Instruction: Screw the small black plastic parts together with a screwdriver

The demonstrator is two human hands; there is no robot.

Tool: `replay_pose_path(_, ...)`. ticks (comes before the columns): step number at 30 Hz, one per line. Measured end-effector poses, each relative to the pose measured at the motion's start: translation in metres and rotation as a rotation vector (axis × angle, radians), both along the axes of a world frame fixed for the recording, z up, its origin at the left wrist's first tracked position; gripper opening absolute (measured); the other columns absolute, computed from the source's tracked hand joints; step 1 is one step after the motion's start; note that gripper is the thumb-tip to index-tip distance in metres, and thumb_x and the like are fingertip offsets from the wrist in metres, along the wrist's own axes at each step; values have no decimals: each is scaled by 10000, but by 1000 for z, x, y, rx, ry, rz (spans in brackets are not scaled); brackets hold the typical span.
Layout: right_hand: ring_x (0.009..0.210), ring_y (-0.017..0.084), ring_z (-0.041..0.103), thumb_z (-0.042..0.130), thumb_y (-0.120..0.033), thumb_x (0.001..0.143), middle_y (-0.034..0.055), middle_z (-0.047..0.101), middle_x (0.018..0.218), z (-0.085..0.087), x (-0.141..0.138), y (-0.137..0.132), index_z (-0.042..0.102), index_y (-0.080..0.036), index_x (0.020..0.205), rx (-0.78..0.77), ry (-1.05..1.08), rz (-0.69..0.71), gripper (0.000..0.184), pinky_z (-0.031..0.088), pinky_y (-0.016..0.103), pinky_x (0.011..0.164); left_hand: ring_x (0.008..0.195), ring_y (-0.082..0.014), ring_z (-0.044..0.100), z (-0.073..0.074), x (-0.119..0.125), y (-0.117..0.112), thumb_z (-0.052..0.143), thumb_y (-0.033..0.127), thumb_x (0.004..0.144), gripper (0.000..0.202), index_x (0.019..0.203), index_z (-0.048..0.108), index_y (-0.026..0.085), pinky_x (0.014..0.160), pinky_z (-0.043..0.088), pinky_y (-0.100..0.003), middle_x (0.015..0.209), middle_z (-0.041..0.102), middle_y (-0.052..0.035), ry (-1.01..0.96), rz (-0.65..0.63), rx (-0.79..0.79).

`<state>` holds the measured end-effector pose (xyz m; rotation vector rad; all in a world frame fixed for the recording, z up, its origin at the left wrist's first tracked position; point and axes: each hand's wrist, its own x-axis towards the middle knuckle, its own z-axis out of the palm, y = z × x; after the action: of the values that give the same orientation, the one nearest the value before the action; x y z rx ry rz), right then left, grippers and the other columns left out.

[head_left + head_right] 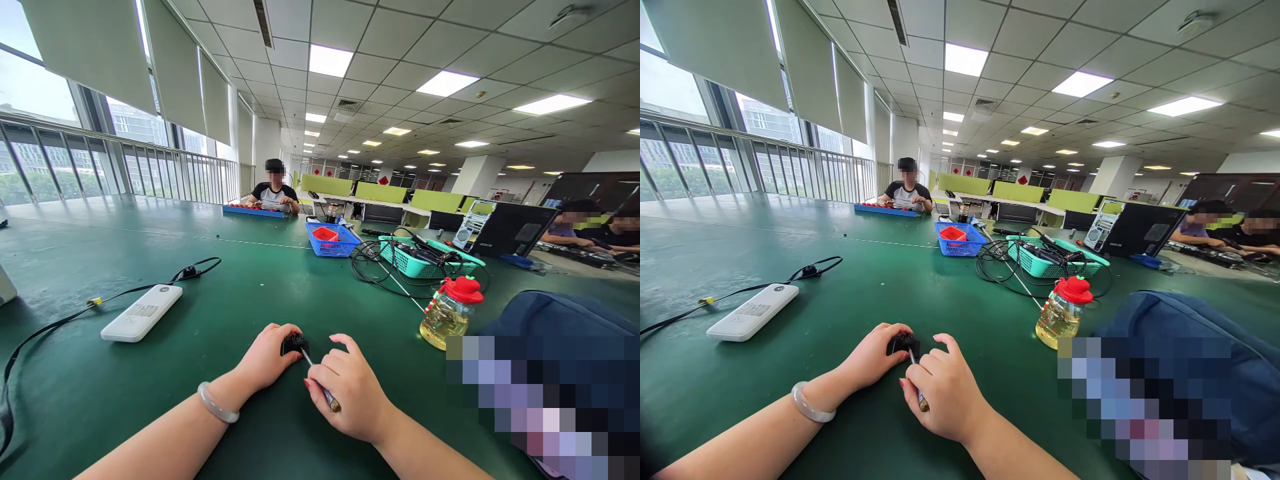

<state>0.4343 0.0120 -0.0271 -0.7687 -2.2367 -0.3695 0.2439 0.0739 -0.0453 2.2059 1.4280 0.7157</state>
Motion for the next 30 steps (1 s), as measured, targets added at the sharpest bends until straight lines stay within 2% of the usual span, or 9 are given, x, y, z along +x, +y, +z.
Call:
replay_pose_path(10,570,114,466,489,-174,890,-37,540,613,0,2,3,603,-202,775,22,41,-27,164,369,392,959,1074,-239,582,-1,0,1,618,254,768,391,1159,625,265,966,454,-376,1081,677,-45,0,-9,-1)
replay_pose_path(14,576,112,509,493,-176,900,-37,581,628,-2,5,7,610,-210,779,-24,97,-34,171,377,396,948,1079,-238,582,0,1,1,613,253,774,399,1173,624,261,976,451,-372,1091,681,-48,23,-16,12)
replay_pose_path(18,564,109,549,483,-175,903,-33,614,626,-4,10,12,616,-211,775,-94,244,-60,188,406,386,924,1105,-244,570,0,1,1,612,264,782,422,1204,613,266,988,444,-380,1132,680,-44,38,-32,5)
replay_pose_path(21,599,128,581,478,-233,916,-8,657,661,-6,15,17,625,-207,749,-209,424,-83,224,448,365,862,1104,-250,564,0,0,1,619,273,782,433,1214,613,270,989,442,-390,1133,680,-44,45,-45,0)
replay_pose_path(23,604,145,576,474,-326,929,12,650,651,-8,17,21,633,-203,713,-350,586,-126,296,477,314,714,1107,-256,559,0,-1,1,628,275,775,437,1212,618,271,991,440,-394,1129,682,-44,45,-56,2)
replay_pose_path(26,487,132,473,462,-483,923,-9,516,519,-12,20,27,613,-194,653,-593,813,-163,423,396,259,488,1113,-263,554,0,-1,0,636,267,766,399,1165,645,266,992,438,-394,1126,687,-43,45,-76,13)
replay_pose_path(28,446,118,408,458,-549,909,-32,423,475,-14,22,29,590,-191,630,-695,905,-145,473,350,252,450,1114,-263,555,0,-1,0,636,258,763,375,1138,656,264,991,440,-392,1115,690,-41,43,-76,17)
replay_pose_path(30,451,115,392,453,-581,900,-36,393,473,-15,23,29,578,-190,619,-729,946,-133,497,336,251,454,1115,-259,557,0,0,-1,638,254,759,378,1137,653,268,988,444,-387,1106,688,-40,44,-70,10)
